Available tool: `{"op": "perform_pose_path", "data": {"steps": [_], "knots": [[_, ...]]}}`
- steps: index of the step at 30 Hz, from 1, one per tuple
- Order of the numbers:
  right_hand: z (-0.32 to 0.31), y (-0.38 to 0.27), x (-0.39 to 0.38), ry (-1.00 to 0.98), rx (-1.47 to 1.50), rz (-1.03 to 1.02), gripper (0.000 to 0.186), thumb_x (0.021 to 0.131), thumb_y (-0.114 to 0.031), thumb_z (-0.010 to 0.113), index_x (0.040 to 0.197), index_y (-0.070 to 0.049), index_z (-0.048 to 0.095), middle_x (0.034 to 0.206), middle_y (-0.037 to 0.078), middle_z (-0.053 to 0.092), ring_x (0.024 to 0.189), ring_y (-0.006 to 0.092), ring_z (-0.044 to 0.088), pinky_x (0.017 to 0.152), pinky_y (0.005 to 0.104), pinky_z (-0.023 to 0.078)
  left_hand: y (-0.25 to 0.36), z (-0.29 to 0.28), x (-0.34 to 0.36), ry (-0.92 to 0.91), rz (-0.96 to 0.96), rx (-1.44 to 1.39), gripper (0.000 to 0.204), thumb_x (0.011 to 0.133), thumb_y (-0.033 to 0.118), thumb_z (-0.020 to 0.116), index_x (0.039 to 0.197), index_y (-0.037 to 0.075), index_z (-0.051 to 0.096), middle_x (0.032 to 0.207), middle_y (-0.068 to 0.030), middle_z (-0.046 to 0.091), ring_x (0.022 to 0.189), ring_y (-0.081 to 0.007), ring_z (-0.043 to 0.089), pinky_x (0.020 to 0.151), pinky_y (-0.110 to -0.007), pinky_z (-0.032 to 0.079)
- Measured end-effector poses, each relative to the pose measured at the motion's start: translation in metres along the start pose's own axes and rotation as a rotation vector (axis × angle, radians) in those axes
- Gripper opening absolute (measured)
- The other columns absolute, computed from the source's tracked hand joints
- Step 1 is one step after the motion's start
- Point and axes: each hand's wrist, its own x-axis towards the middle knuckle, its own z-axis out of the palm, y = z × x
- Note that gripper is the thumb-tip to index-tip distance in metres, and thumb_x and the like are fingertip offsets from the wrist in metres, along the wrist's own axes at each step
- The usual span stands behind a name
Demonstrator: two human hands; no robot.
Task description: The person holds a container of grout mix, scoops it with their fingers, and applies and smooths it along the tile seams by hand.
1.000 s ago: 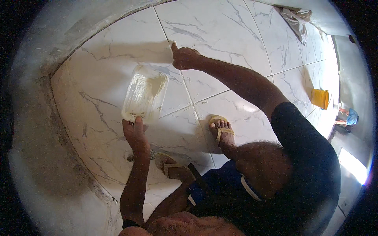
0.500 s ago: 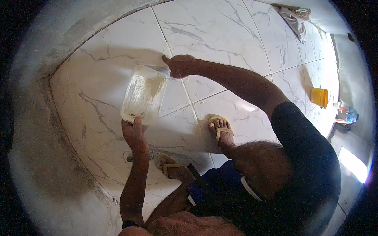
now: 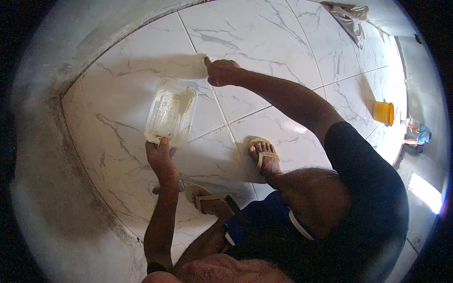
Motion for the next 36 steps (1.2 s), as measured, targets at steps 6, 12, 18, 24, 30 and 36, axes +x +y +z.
{"op": "perform_pose_path", "data": {"steps": [6,12,18,24,30,36], "knots": [[0.012,-0.040,-0.026,-0.232,-0.216,-0.239,0.075,0.085,-0.019,0.051,0.153,-0.006,0.026,0.095,0.020,0.071,0.089,0.0362,0.069,0.078,0.0510,0.055,0.000,0.000,-0.005,0.017,-0.001,0.028,0.055,0.092,0.019,0.067,0.134,-0.003,0.039,0.124,-0.0144,0.054,0.110,-0.0230,0.060,0.087,-0.035,0.057],[-0.013,-0.033,-0.075,0.139,0.120,-0.115,0.062,0.086,-0.020,0.052,0.146,-0.012,0.041,0.095,0.018,0.071,0.085,0.0336,0.069,0.076,0.0480,0.055,0.001,0.006,-0.004,0.052,0.026,0.022,0.051,0.092,0.019,0.067,0.130,-0.003,0.042,0.124,-0.0143,0.055,0.111,-0.0245,0.060,0.090,-0.040,0.057],[-0.061,-0.064,-0.087,-0.277,-0.148,-0.288,0.070,0.083,-0.011,0.054,0.151,-0.007,0.034,0.096,0.017,0.071,0.087,0.0327,0.070,0.073,0.0480,0.055,-0.004,0.006,-0.001,-0.009,0.109,0.046,0.051,0.090,0.013,0.068,0.130,-0.005,0.042,0.123,-0.0170,0.054,0.112,-0.0241,0.059,0.091,-0.037,0.055],[-0.050,-0.069,-0.073,-0.291,-0.225,-0.343,0.063,0.080,-0.010,0.057,0.141,0.000,0.043,0.089,0.019,0.070,0.088,0.0352,0.069,0.075,0.0485,0.055,0.000,0.026,-0.002,-0.068,0.150,0.156,0.054,0.087,0.005,0.071,0.131,-0.007,0.041,0.125,-0.0172,0.053,0.114,-0.0230,0.056,0.098,-0.034,0.049],[-0.036,-0.060,-0.065,-0.367,-0.109,-0.365,0.061,0.079,-0.011,0.060,0.138,0.001,0.047,0.089,0.021,0.069,0.089,0.0371,0.069,0.078,0.0495,0.054,-0.012,0.026,0.008,-0.067,0.195,0.128,0.055,0.086,0.006,0.073,0.129,-0.008,0.042,0.124,-0.0173,0.053,0.116,-0.0240,0.056,0.100,-0.036,0.048],[-0.033,-0.007,-0.026,-0.155,0.598,-0.383,0.060,0.080,-0.010,0.064,0.139,-0.004,0.050,0.076,0.014,0.063,0.072,0.0180,0.060,0.071,0.0374,0.052,-0.006,0.034,0.030,-0.013,0.143,0.145,0.055,0.088,0.010,0.072,0.129,-0.009,0.041,0.124,-0.0195,0.052,0.112,-0.0233,0.058,0.092,-0.034,0.053]]}}
